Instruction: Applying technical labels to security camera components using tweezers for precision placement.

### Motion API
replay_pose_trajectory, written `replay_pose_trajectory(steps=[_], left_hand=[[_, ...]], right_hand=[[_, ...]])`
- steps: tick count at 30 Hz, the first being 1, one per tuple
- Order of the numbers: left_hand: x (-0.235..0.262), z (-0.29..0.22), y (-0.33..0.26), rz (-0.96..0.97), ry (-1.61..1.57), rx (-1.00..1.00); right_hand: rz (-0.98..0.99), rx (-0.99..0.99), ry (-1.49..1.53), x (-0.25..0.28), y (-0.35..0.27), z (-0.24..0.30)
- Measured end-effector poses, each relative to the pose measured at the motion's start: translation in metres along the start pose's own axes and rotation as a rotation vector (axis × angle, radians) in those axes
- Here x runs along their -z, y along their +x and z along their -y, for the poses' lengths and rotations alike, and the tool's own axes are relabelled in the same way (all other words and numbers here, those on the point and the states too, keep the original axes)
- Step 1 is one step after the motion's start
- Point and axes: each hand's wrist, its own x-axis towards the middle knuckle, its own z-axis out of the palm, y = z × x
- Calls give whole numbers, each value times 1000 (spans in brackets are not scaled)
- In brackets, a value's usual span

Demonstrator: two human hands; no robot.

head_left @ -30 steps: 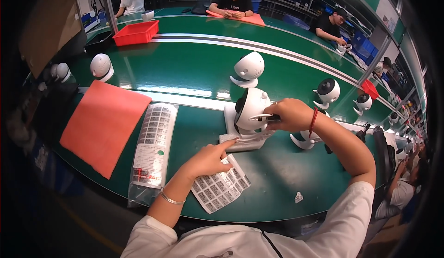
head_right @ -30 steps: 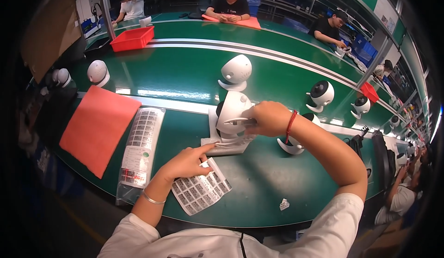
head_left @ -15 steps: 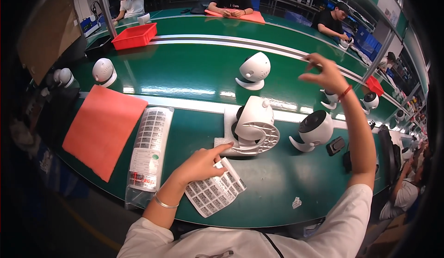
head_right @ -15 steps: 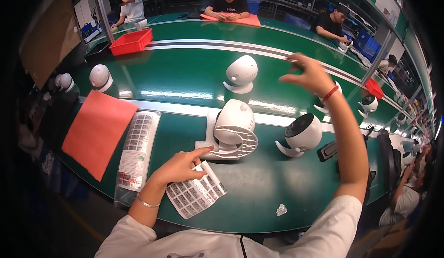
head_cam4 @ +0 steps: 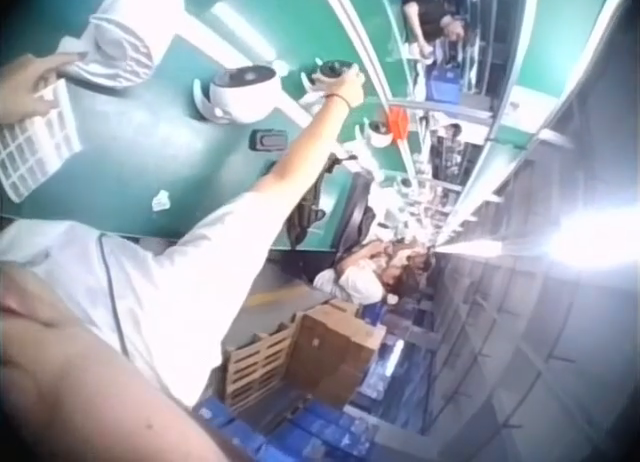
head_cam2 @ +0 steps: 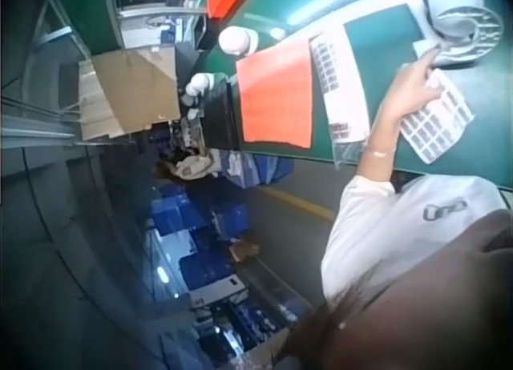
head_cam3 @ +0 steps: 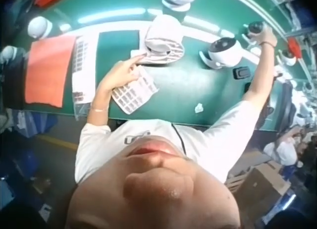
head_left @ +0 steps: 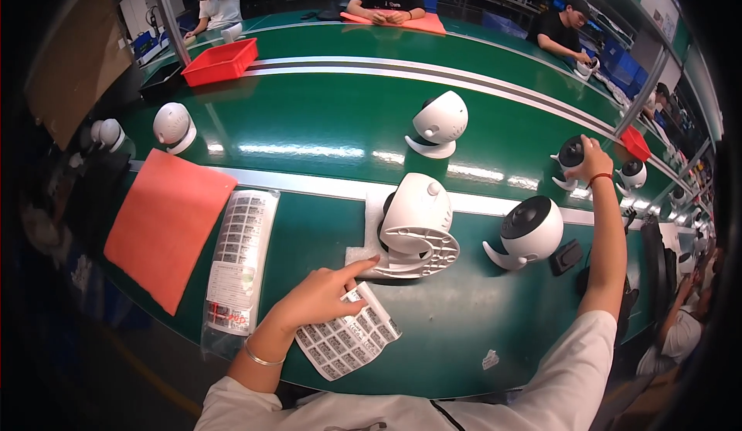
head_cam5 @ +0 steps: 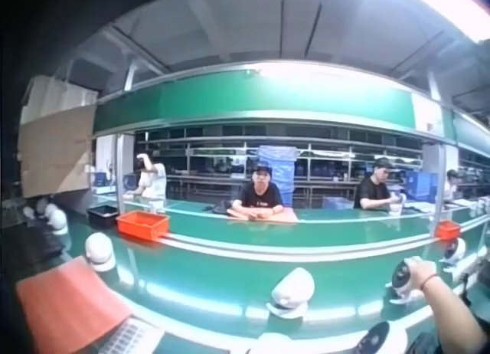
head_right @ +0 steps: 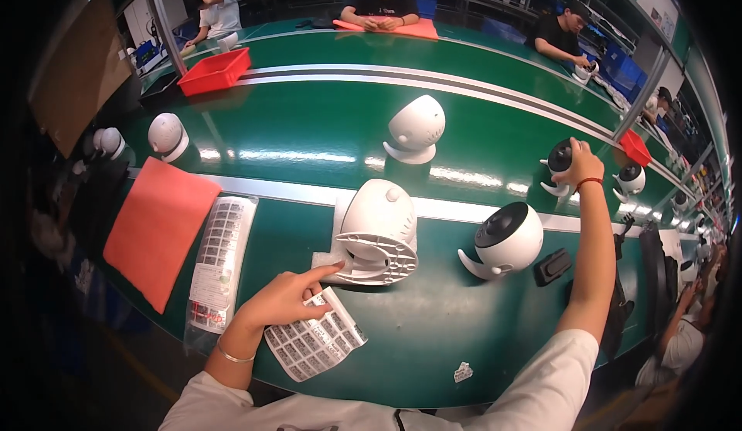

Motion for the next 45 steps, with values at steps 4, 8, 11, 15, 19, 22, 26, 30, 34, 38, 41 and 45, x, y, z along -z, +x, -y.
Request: replay_pose_trajectory(steps=[4, 8, 11, 15, 19, 22, 26, 30, 34, 38, 41, 45], left_hand=[[-2, -13, 8, 20, 64, 39], [-4, -14, 2, -40, 9, 102], [-6, -11, 3, -35, 26, 96], [-6, -13, 4, -20, 42, 120], [-6, -14, 5, -13, 34, 117], [-4, -11, 5, -10, -30, 103], [-6, -15, 4, -41, -53, 95], [-4, -9, 8, -16, -3, 30], [14, -3, -3, 70, -82, -16], [38, -5, -19, -6, -251, -135], [35, -2, -23, 3, -404, -279], [26, -12, -16, -75, -787, -358]], right_hand=[[87, -140, -30, -4, -3, -54], [102, -122, 88, -32, -3, -49], [-50, -167, 203, -46, -11, -47], [-133, -173, 125, -53, -3, -54], [-117, -211, 110, -59, 8, -52], [-118, -241, 138, -60, 14, -50], [-190, -289, 187, -62, 12, -48], [-208, -342, 160, -57, -5, -67], [-367, -265, 336, 13, -57, -48], [-522, 28, 602, 89, -136, -54], [-420, 120, 869, 132, -207, -40], [-375, 72, 731, 178, -300, -5]])
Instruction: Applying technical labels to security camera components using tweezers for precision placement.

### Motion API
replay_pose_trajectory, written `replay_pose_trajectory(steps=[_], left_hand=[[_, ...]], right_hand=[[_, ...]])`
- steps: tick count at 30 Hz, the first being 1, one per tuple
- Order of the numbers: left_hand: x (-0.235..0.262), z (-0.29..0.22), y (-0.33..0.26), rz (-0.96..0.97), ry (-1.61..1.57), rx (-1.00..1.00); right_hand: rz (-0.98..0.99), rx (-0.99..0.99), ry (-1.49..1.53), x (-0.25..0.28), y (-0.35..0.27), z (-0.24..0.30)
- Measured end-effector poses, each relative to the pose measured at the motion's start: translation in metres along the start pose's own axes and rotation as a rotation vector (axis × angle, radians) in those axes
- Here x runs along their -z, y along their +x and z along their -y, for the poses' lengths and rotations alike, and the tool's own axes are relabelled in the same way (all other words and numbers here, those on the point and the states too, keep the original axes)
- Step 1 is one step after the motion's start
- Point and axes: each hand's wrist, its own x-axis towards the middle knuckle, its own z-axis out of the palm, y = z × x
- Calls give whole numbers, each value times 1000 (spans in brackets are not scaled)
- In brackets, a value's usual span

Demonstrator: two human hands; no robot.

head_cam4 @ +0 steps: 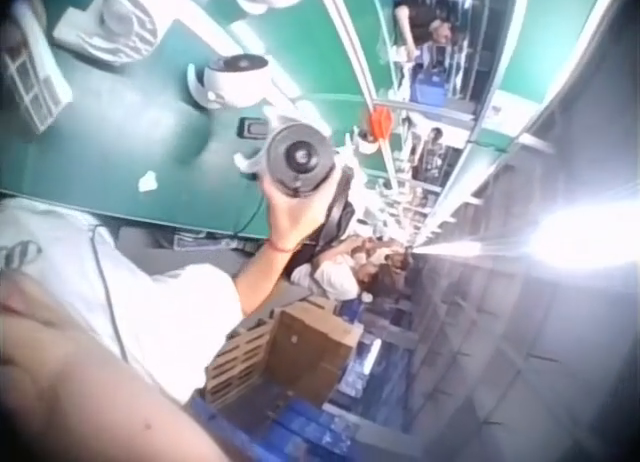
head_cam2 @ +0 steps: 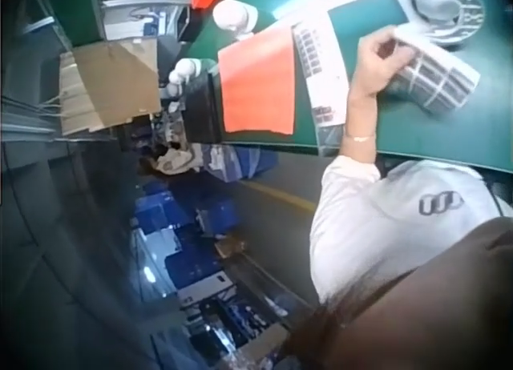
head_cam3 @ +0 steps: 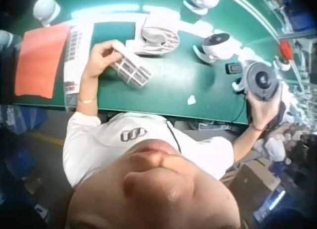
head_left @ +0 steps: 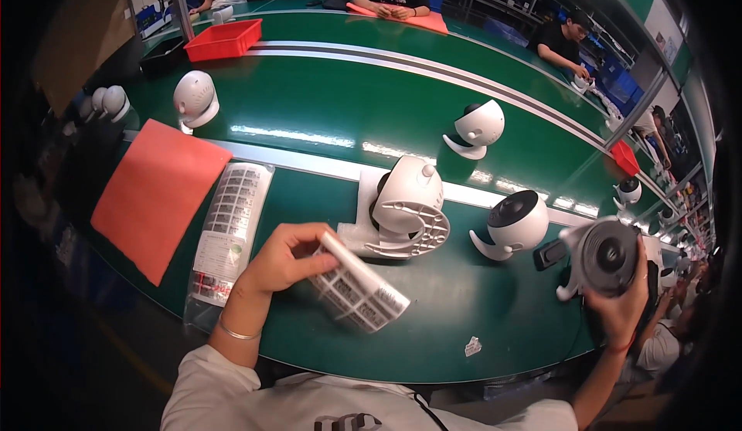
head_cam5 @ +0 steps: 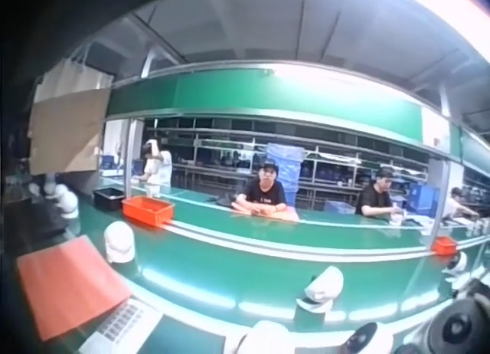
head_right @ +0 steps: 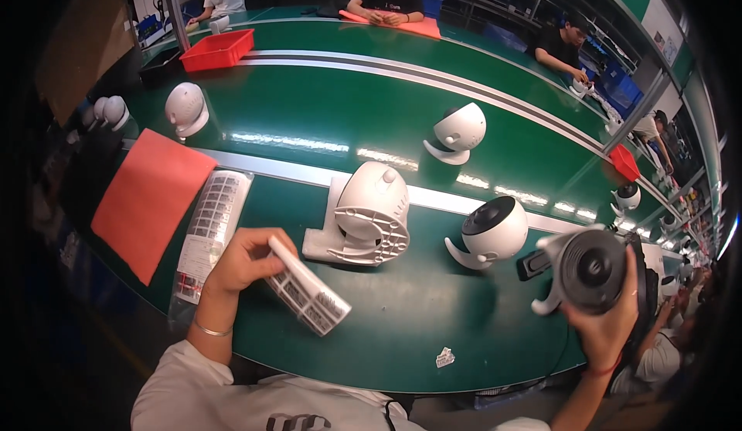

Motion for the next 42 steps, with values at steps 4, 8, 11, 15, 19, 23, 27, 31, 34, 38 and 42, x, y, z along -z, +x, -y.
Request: replay_pose_trajectory(steps=[4, 8, 11, 15, 19, 23, 27, 31, 34, 38, 42], left_hand=[[-11, 1, -4, -193, 39, -147], [-25, 3, -4, -304, -37, -205], [-29, -1, -7, -303, -31, -232], [-31, -2, -9, -296, 13, -267], [-30, -4, -11, -252, 70, -305], [-36, -3, -8, -220, -3, -270], [-44, 7, -6, -192, 5, -231], [-48, 25, -7, -160, -17, -235], [-51, 26, -7, -118, -9, -154], [-43, 22, -3, 1, 100, 19], [-51, 25, -1, -27, 100, 188]], right_hand=[[82, -44, -75, -17, -46, 20], [159, -72, -243, -32, -66, 43], [186, -79, -313, -47, -79, 50], [230, 14, -379, -68, -97, 47], [230, 58, -382, -64, -96, 56], [122, 155, -226, -56, -81, 71], [221, 238, 338, -81, -75, 121], [240, 521, 531, -138, -49, 165], [339, 338, 650, -151, -59, 164], [344, 216, 714, -166, -76, 152], [421, 180, 799, -179, -76, 147]])
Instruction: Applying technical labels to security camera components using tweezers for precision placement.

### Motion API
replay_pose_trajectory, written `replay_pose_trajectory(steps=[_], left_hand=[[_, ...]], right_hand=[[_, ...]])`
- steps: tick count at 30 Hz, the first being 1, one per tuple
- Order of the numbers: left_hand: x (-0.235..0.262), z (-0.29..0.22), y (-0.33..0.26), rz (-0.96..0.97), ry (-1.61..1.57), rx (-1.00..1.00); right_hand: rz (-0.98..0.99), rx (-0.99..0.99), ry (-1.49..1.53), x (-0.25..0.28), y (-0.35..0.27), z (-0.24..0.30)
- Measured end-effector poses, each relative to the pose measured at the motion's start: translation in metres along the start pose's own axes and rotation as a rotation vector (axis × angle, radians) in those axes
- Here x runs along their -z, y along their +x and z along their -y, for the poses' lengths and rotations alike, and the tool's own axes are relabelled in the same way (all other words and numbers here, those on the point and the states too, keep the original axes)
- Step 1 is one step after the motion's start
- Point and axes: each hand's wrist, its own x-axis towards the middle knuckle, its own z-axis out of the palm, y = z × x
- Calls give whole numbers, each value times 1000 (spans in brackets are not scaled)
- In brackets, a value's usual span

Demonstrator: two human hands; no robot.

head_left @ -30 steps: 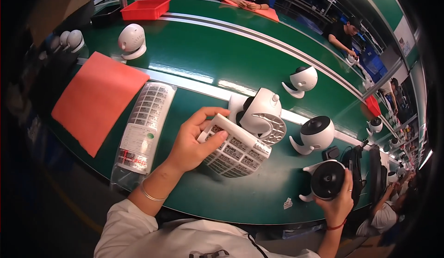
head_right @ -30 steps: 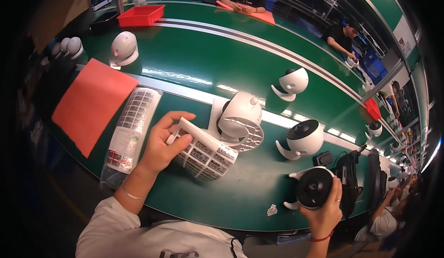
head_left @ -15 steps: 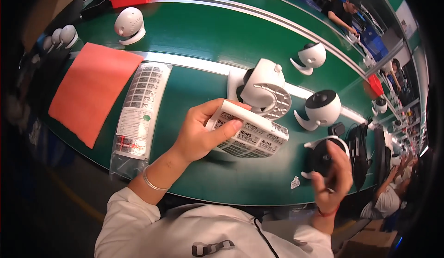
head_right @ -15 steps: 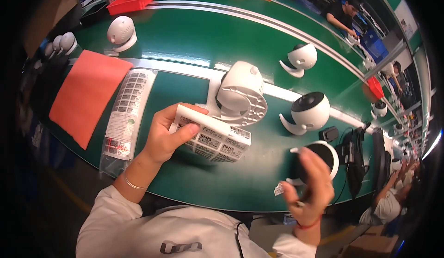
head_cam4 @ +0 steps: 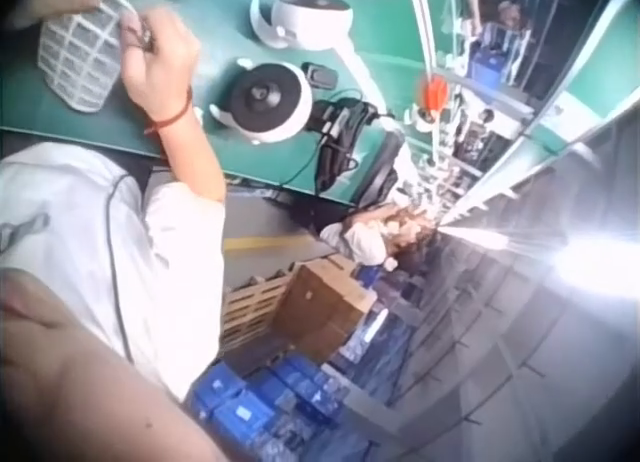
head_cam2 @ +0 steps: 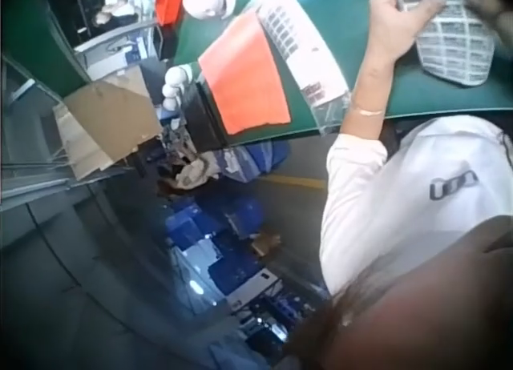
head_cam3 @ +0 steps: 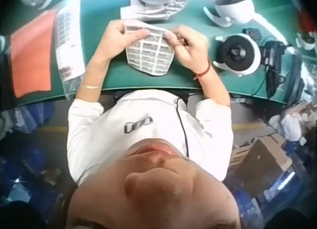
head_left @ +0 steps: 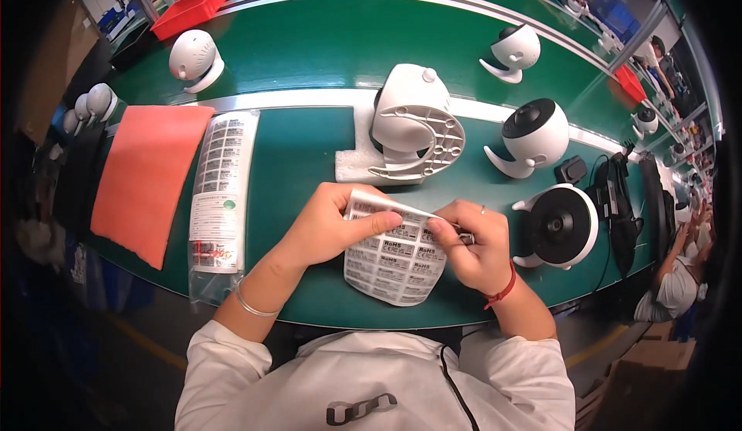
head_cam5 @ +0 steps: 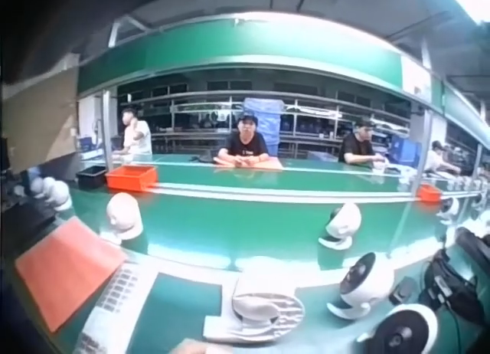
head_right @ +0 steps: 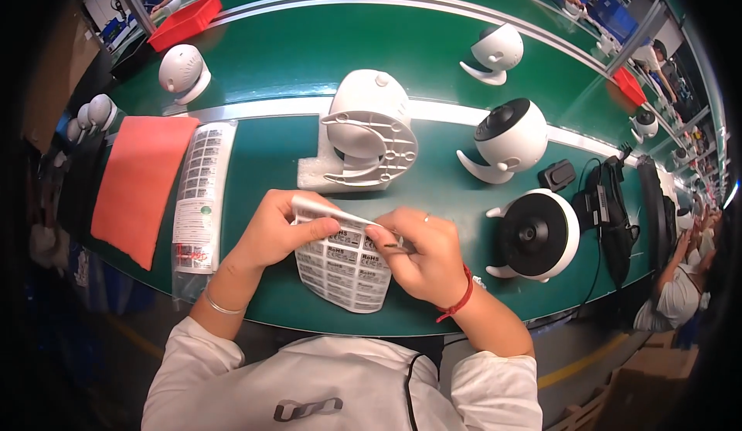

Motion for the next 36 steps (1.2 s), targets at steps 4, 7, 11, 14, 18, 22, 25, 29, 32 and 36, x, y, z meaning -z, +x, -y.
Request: replay_pose_trajectory(steps=[4, 7, 11, 14, 18, 22, 25, 29, 32, 36], left_hand=[[-4, 2, 1, -42, 183, -50], [-1, 4, 2, -70, 169, -71], [0, 5, 4, -110, 203, -122], [1, 3, 5, -114, 240, -122], [0, 2, 8, -171, 259, -147], [4, 1, 8, -224, 231, -95], [5, -2, 9, -236, 218, -83], [7, -3, 10, -222, 202, -70], [7, -3, 10, -213, 193, -67], [9, -4, 8, -186, 223, -70]], right_hand=[[90, -69, 214, -1, 0, -19], [61, -197, 223, 2, 7, -1], [-256, -238, 262, 15, 0, -22], [-403, 155, -55, 29, 13, -35], [-367, -167, 259, 41, 1, -24], [-185, -304, 434, 43, 9, -12], [-96, -309, 391, 41, 8, -10], [-18, 14, 209, 40, 8, -16], [-40, 77, 144, 37, 13, -15], [-19, 13, 89, 39, 13, -14]])
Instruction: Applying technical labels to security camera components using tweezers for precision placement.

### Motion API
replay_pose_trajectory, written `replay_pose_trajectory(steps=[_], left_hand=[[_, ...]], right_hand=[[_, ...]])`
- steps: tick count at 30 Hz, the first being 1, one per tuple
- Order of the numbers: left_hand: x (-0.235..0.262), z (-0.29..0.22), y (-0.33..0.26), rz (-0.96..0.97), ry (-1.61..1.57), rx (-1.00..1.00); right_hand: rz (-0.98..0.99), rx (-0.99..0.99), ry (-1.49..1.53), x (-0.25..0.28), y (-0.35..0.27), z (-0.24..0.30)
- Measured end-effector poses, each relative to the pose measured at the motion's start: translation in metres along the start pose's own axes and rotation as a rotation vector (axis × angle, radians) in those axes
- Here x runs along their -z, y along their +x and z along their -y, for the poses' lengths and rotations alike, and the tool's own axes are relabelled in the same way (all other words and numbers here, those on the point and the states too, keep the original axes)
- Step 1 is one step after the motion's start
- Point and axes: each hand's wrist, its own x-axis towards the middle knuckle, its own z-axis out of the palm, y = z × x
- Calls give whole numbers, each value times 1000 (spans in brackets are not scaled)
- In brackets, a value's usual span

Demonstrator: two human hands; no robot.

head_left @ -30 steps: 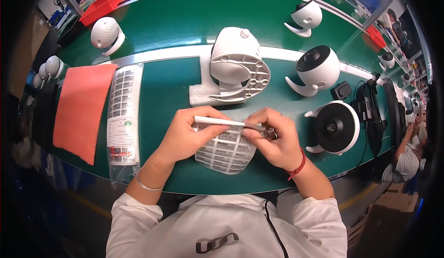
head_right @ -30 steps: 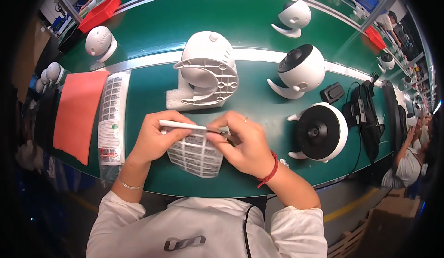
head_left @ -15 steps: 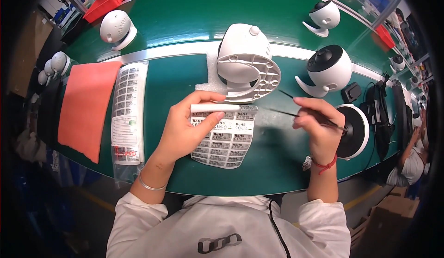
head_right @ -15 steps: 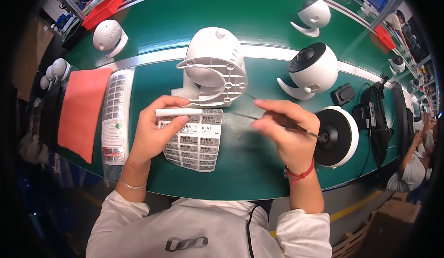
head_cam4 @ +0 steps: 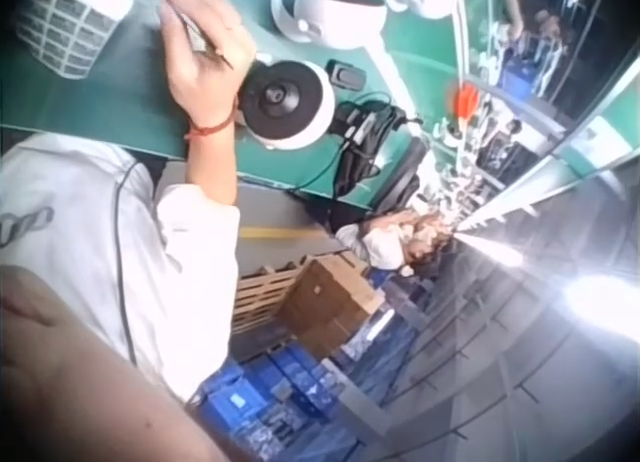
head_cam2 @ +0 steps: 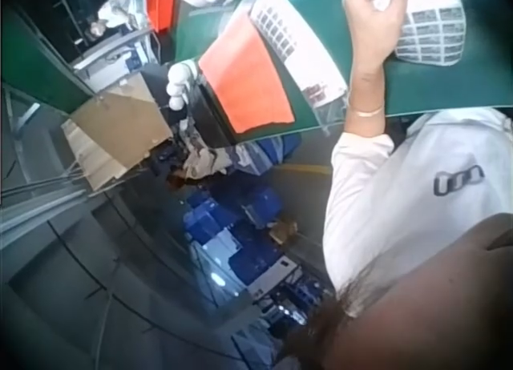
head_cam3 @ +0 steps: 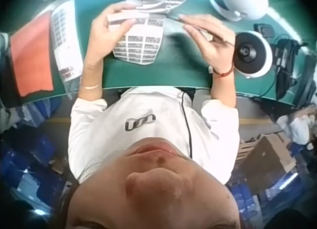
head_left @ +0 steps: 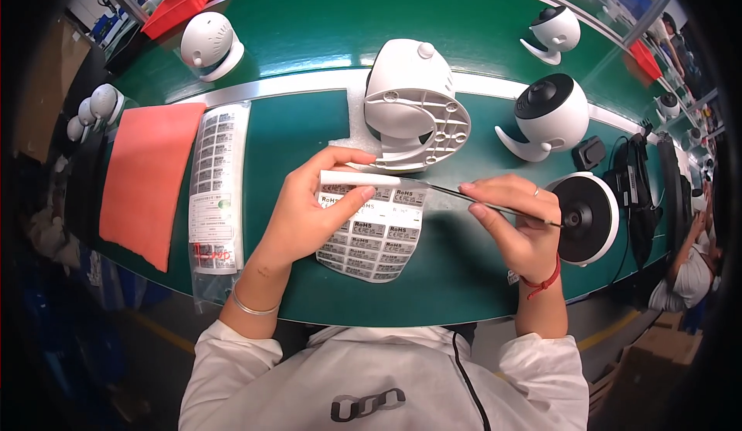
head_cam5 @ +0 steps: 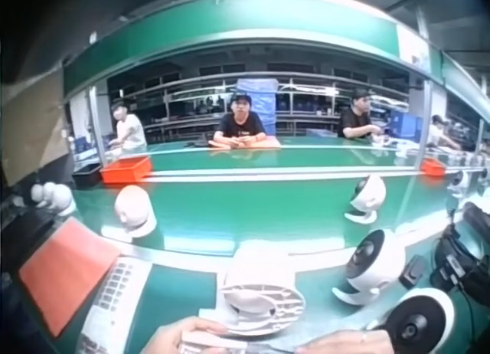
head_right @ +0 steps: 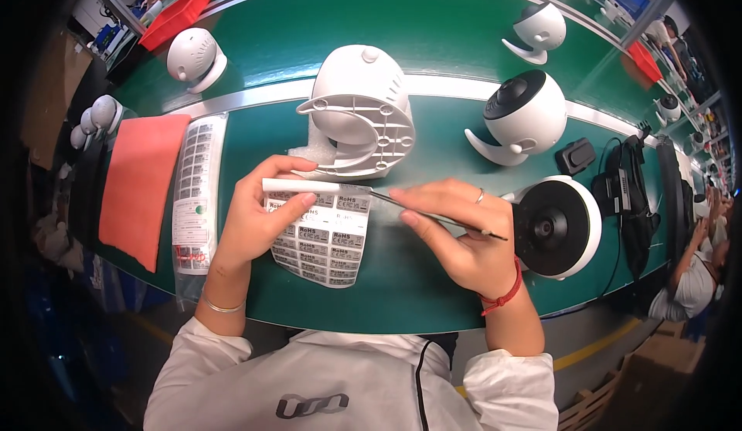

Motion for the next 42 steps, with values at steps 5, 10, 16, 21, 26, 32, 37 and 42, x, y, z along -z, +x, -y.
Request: replay_pose_trajectory(steps=[5, 10, 16, 21, 26, 32, 37, 42], left_hand=[[3, -4, 1, 112, 109, -3], [6, 4, 3, 163, 226, 51], [7, 4, 2, 173, 321, 33], [7, 3, 3, 187, 334, 51], [7, 3, 3, 191, 330, 54], [7, 2, 3, 191, 351, 70], [7, 0, 1, 190, 367, 86], [7, 0, 0, 206, 358, 71]], right_hand=[[-137, 20, -48, 3, -1, -2], [104, 287, -216, 4, 6, -5], [125, 390, -386, -10, 4, -20], [118, 421, -405, -15, 4, -29], [101, 439, -418, -17, 8, -35], [83, 438, -403, -19, 9, -39], [85, 414, -357, -21, 7, -40], [32, 278, -265, -21, 1, -40]])
